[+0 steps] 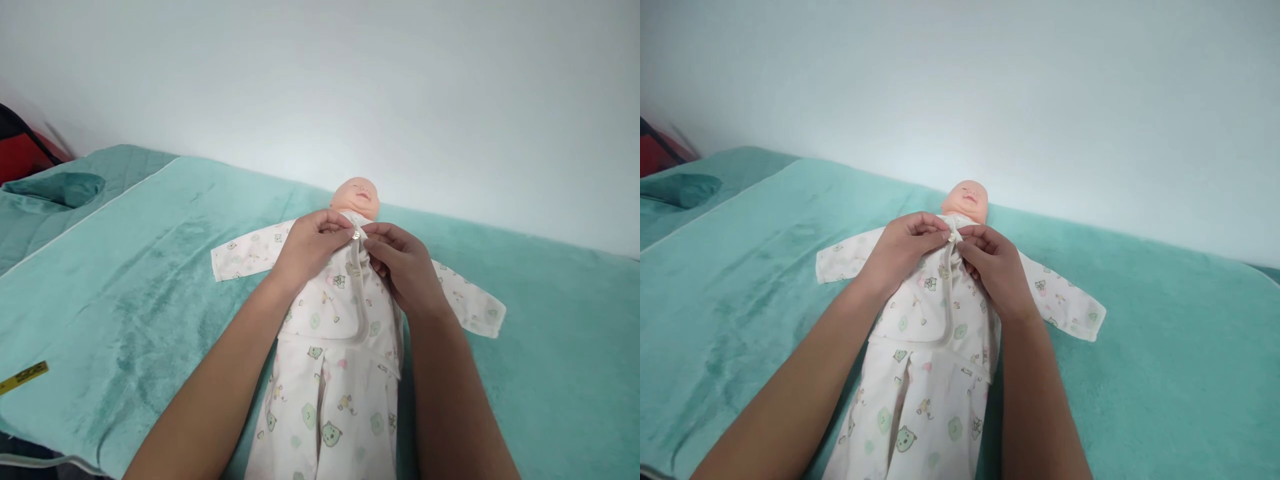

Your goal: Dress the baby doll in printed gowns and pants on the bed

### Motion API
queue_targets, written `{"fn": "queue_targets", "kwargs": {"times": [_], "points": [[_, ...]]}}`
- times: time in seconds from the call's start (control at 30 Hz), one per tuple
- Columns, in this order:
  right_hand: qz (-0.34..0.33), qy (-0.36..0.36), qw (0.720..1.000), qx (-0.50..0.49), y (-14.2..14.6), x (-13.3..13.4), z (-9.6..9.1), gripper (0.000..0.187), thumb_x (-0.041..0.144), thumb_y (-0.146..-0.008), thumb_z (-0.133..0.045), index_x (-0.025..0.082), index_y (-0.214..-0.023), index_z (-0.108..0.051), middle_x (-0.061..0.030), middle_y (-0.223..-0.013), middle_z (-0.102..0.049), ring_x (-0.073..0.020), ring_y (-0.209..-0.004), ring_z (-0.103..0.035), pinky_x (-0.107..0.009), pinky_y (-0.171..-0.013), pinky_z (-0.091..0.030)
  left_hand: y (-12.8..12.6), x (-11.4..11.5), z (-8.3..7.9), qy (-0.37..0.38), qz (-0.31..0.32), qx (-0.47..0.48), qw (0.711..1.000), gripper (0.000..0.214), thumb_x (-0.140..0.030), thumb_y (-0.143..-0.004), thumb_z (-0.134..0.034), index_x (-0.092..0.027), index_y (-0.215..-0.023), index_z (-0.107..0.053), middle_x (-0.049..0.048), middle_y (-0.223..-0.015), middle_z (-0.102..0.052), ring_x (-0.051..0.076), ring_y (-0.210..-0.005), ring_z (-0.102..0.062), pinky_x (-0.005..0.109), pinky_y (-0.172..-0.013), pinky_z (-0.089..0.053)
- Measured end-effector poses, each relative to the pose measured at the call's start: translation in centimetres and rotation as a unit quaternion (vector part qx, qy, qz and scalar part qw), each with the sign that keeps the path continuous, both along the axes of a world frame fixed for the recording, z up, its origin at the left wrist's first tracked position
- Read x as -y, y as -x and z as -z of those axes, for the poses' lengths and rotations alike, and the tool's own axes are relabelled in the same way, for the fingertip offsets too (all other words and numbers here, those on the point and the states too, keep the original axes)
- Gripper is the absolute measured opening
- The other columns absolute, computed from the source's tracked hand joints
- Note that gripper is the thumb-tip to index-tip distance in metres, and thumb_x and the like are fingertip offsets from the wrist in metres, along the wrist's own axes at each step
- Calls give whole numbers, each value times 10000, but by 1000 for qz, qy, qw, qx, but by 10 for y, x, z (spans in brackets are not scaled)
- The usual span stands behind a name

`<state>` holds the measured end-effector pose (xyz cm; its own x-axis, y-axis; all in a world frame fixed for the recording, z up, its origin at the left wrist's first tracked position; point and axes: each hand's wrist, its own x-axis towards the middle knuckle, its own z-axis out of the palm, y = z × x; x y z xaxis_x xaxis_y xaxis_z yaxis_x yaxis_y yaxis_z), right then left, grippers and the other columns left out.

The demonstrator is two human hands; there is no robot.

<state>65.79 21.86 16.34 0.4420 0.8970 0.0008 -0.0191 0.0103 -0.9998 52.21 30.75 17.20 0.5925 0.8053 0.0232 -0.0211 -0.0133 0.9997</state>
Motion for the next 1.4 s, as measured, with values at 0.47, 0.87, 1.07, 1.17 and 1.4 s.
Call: {"fn": "queue_targets", "kwargs": {"times": [0.47, 0.87, 1.07, 1.17, 1.4], "points": [[-43, 2, 997, 66, -2, 1, 1, 285, 380, -756, -757, 213, -979, -695, 30, -740, -544, -87, -627, -462, -227, -544, -367, -2, 2, 0, 3, 4, 16, 1000, 243, -352, -736, -737, -184, -870, -623, -5, -787, -636, 111, -721, -583, 236, -669, -432], [-75, -17, 994, 76, -2, 2, 1, 340, 373, -761, -756, 234, -1056, -657, 38, -771, -533, -94, -668, -452, -239, -590, -372, 2, 0, -4, 39, 7, 3, 999, 233, -138, -655, -657, -199, -872, -600, -38, -747, -573, 81, -665, -529, 218, -626, -398], [-70, -20, 996, 55, -1, 1, 1, 274, 342, -795, -724, 234, -1042, -672, 33, -782, -528, -89, -663, -459, -228, -575, -361, 1, 1, -4, 33, 6, 6, 999, 243, -116, -627, -621, -201, -849, -573, -48, -727, -536, 70, -635, -479, 211, -604, -358], [-53, -10, 998, 44, 0, 1, 0, 233, 347, -826, -685, 233, -1028, -674, 43, -727, -495, -79, -601, -427, -225, -533, -337, 1, 1, -4, 31, 3, -3, 999, 235, -123, -621, -623, -205, -832, -561, -56, -693, -491, 65, -599, -432, 209, -574, -322], [-40, 0, 995, 96, 0, 0, 0, 253, 281, -777, -703, 258, -1027, -673, 21, -898, -574, -71, -627, -445, -216, -518, -333, 3, 1, -6, 50, 15, 11, 999, 209, -122, -626, -608, -201, -801, -526, -58, -678, -456, 63, -587, -407, 205, -553, -300]]}}
